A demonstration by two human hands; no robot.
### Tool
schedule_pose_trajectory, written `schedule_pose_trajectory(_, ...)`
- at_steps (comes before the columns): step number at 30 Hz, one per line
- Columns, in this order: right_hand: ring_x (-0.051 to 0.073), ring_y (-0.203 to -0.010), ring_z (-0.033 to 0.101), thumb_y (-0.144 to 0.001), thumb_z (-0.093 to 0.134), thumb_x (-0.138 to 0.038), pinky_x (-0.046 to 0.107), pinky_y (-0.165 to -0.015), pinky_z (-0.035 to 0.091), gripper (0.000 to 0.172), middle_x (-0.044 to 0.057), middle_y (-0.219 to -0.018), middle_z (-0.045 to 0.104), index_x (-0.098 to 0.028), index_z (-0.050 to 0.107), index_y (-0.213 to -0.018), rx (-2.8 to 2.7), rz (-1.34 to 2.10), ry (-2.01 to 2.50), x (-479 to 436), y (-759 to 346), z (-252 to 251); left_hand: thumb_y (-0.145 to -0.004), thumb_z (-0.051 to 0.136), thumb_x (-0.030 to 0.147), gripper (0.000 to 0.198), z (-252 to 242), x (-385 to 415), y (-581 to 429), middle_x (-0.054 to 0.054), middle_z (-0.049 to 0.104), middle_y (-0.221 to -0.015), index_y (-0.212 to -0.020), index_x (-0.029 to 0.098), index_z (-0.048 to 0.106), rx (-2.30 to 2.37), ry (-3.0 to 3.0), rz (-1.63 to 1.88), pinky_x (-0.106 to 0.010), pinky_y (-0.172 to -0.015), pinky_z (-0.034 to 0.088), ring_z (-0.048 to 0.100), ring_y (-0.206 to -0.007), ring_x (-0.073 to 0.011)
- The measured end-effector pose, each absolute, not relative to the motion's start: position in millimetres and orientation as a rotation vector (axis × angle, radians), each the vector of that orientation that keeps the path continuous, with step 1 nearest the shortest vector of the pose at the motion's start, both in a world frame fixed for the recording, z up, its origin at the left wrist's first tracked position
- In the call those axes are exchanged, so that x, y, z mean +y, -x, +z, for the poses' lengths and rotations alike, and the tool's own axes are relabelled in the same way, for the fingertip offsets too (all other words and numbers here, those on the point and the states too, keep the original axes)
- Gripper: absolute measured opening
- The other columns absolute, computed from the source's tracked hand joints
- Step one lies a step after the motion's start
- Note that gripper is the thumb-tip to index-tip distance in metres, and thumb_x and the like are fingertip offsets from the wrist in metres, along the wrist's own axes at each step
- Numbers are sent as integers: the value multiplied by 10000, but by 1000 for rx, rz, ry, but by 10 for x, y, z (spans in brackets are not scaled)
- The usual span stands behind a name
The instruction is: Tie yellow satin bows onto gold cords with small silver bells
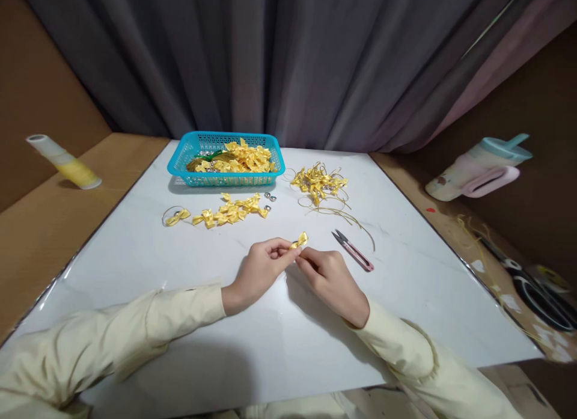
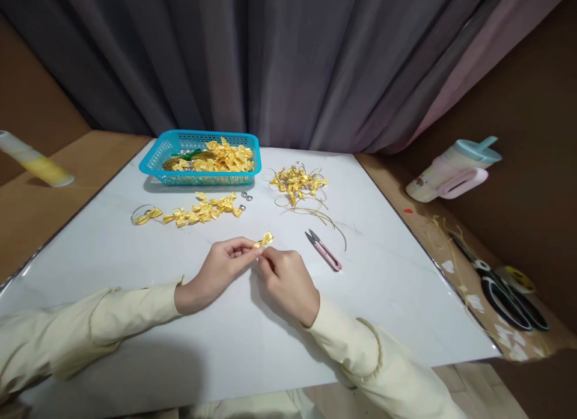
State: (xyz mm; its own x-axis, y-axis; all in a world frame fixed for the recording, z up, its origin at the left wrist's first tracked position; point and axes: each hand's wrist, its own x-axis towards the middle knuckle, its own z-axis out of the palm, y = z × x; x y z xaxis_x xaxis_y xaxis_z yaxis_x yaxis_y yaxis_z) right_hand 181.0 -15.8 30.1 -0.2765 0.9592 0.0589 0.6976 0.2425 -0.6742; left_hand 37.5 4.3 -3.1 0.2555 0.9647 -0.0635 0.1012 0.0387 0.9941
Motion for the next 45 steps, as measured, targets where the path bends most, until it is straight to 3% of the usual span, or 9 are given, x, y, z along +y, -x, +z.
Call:
schedule_pose_trajectory(8,74,-429,336,-819,445,-221,209,-481,264,280,-25,-462,461,-159,479,-548,-2075,600,1510,-180,-1812,276,-786,561,358,228,-16,47,-382,1,575,-669,-781,144,640,1110,-1427,924,-199,-570,376,484,-620,-107)
schedule_pose_trajectory(16,97,-512,496,-747,542,-244,209,-502,367,121,9,-617,610,-156,606,-694,-1857,722,1558,-118,-1963,485,-789,556,383,249,-11,50,-357,8,553,-661,-776,144,626,1100,-1434,946,-201,-552,359,471,-614,-106)
schedule_pose_trajectory(19,100,-554,516,-713,541,-210,197,-444,364,139,54,-804,647,-142,622,-803,-1684,1118,1542,-42,-2058,552,-784,564,393,259,-11,57,-347,16,530,-629,-761,143,627,1106,-1442,952,-200,-524,340,446,-585,-99)
schedule_pose_trajectory(22,84,-559,520,-724,515,-185,159,-340,264,244,96,-981,630,-127,634,-929,-1485,1808,1363,33,-2110,529,-788,564,380,248,-11,61,-342,7,566,-659,-781,144,636,1089,-1429,954,-197,-540,353,464,-602,-100)
schedule_pose_trajectory(25,66,-564,512,-743,560,-205,139,-303,210,256,107,-1079,590,-132,634,-977,-1251,2211,1136,83,-2108,423,-793,562,371,242,-6,58,-337,-1,587,-688,-790,141,636,1079,-1408,945,-196,-552,368,478,-613,-99)
schedule_pose_trajectory(29,22,-476,410,-718,644,-177,127,-296,169,207,51,-836,597,-113,635,-915,-1024,2351,1052,116,-2090,298,-800,557,369,245,10,51,-327,3,579,-648,-765,138,631,1047,-1422,939,-198,-549,373,485,-599,-100)
schedule_pose_trajectory(32,14,-433,353,-668,693,-148,128,-291,129,192,-12,-646,506,-103,639,-847,-902,2399,1046,140,-2108,292,-793,568,368,243,21,48,-319,-3,587,-667,-757,136,632,1039,-1441,948,-204,-574,385,496,-622,-107)
schedule_pose_trajectory(45,5,-379,259,-670,719,-221,136,-305,87,185,-57,-496,407,-101,589,-724,-1068,2298,1111,168,-2171,251,-792,560,377,252,14,48,-299,0,558,-652,-741,138,621,1068,-1504,933,-208,-565,371,467,-608,-107)
